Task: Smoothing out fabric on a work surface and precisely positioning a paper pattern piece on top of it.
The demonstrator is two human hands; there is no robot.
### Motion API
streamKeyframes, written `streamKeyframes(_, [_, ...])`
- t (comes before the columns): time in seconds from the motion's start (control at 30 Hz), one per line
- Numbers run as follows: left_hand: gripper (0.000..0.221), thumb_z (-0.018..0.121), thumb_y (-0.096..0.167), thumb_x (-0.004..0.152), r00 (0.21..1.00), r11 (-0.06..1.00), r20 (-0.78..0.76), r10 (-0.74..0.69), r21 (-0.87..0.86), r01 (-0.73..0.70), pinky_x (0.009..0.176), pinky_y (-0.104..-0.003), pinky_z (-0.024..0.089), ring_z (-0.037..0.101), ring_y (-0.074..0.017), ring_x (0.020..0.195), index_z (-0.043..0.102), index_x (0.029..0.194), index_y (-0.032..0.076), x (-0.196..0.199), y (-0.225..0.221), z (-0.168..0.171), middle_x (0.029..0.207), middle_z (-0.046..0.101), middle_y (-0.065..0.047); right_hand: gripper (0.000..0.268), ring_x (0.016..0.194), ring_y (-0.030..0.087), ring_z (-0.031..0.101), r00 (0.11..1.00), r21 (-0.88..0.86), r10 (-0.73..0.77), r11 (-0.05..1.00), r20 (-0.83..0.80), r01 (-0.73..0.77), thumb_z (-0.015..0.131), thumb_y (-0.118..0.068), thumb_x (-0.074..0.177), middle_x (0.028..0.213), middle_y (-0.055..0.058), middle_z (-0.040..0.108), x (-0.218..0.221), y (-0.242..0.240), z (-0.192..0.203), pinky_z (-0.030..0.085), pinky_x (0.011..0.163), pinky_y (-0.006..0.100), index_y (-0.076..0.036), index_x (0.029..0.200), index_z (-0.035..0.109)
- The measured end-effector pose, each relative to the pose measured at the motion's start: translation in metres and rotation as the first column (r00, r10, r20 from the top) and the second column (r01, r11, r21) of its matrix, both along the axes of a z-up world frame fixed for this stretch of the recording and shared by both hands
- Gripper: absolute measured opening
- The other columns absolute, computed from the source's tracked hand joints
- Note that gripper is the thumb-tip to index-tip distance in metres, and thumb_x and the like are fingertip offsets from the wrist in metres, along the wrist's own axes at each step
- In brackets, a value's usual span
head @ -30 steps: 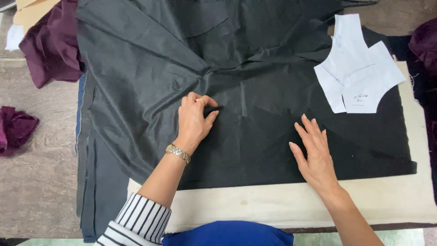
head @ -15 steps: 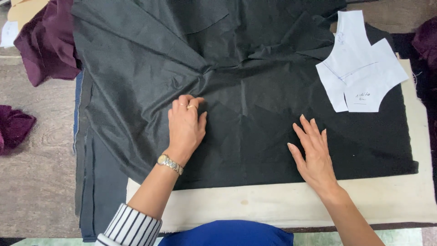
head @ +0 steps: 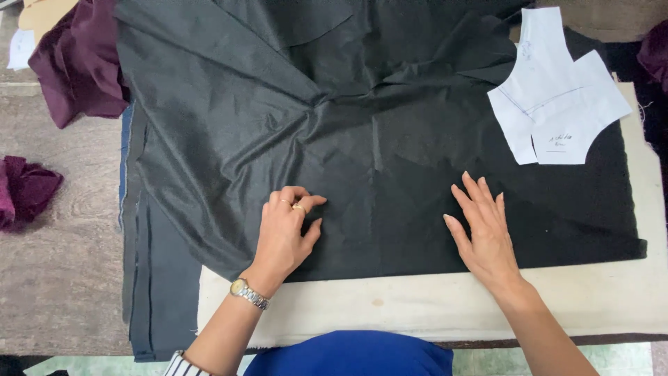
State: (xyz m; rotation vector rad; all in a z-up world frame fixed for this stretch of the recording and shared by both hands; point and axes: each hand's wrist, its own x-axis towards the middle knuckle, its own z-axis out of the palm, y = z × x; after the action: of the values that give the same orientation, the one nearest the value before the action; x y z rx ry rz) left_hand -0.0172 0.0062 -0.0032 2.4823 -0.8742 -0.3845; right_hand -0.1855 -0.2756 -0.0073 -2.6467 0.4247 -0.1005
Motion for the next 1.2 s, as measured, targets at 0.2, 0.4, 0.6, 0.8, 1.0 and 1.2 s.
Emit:
streamKeyframes(0.2, [0.018,0.062,0.01,0.081,0.989,0.999,0.14,0.041,-0.019,-0.039,0.078,-0.033,0.043,0.053,-0.021,0.098,0.069,0.095,0.019,0.0,0.0,-0.014,0.1,0.051,0.002,0.047,0.144,0.036,0.023,1.0,-0.024,0.0,1.0,0.007,0.0,0.053,-0.024,0.096,0.154,0.014,0.033,-0.003,-0.001,-0.008,0.01,0.114,0.061,-0.01,0.14,0.046])
streamKeyframes(0.4, [0.034,0.061,0.007,0.07,0.947,0.997,0.318,0.049,-0.072,-0.027,0.08,-0.037,0.042,0.053,-0.0246,0.104,0.066,0.102,0.019,-0.009,-0.012,-0.008,0.108,0.054,-0.001,0.046,0.143,0.035,0.024,0.996,-0.048,0.006,0.999,0.09,-0.002,0.052,-0.022,0.097,0.154,0.015,0.034,-0.003,0.0,-0.009,0.012,0.114,0.06,-0.01,0.141,0.046])
streamKeyframes(0.6, [0.044,0.049,0.015,0.097,0.933,0.954,0.264,-0.245,-0.108,0.281,0.11,-0.056,0.018,0.026,-0.0379,0.142,0.046,0.139,0.001,-0.039,-0.066,0.005,0.15,0.036,-0.022,0.048,0.144,0.035,0.023,0.985,-0.134,0.108,0.987,0.136,-0.09,0.048,-0.02,0.098,0.155,0.015,0.032,0.01,0.034,-0.008,0.012,0.113,0.058,-0.011,0.145,0.043])
streamKeyframes(0.8, [0.065,0.036,0.048,0.098,0.857,0.921,0.337,-0.389,0.17,0.351,0.113,-0.06,0.007,0.009,-0.031,0.147,0.025,0.151,0.012,-0.062,-0.078,-0.017,0.16,0.013,-0.014,0.052,0.143,0.039,0.02,0.988,-0.191,0.137,0.974,0.066,-0.122,0.046,-0.027,0.1,0.155,0.017,0.028,0.012,0.058,-0.018,0.012,0.111,0.061,-0.009,0.148,0.036])
streamKeyframes(1.0, [0.069,0.031,0.055,0.096,0.833,0.92,0.394,-0.388,0.22,0.324,0.114,-0.061,0.004,0.007,-0.0307,0.148,0.02,0.152,0.017,-0.066,-0.074,-0.031,0.162,0.01,-0.01,0.054,0.145,0.036,0.014,0.993,-0.179,0.113,0.977,-0.017,-0.115,0.041,-0.032,0.101,0.159,0.013,0.021,-0.001,0.058,-0.017,0.007,0.112,0.059,-0.013,0.15,0.031])
streamKeyframes(1.2, [0.074,0.041,0.058,0.09,0.774,0.943,0.54,-0.332,0.181,0.278,0.112,-0.058,0.023,0.025,-0.0279,0.145,0.03,0.15,0.018,-0.065,-0.076,-0.026,0.158,0.025,-0.006,0.056,0.148,0.031,0.016,0.997,-0.251,0.061,0.966,-0.037,-0.069,0.038,-0.036,0.102,0.16,0.005,0.019,-0.02,0.027,-0.013,0.011,0.115,0.056,-0.016,0.153,0.025])
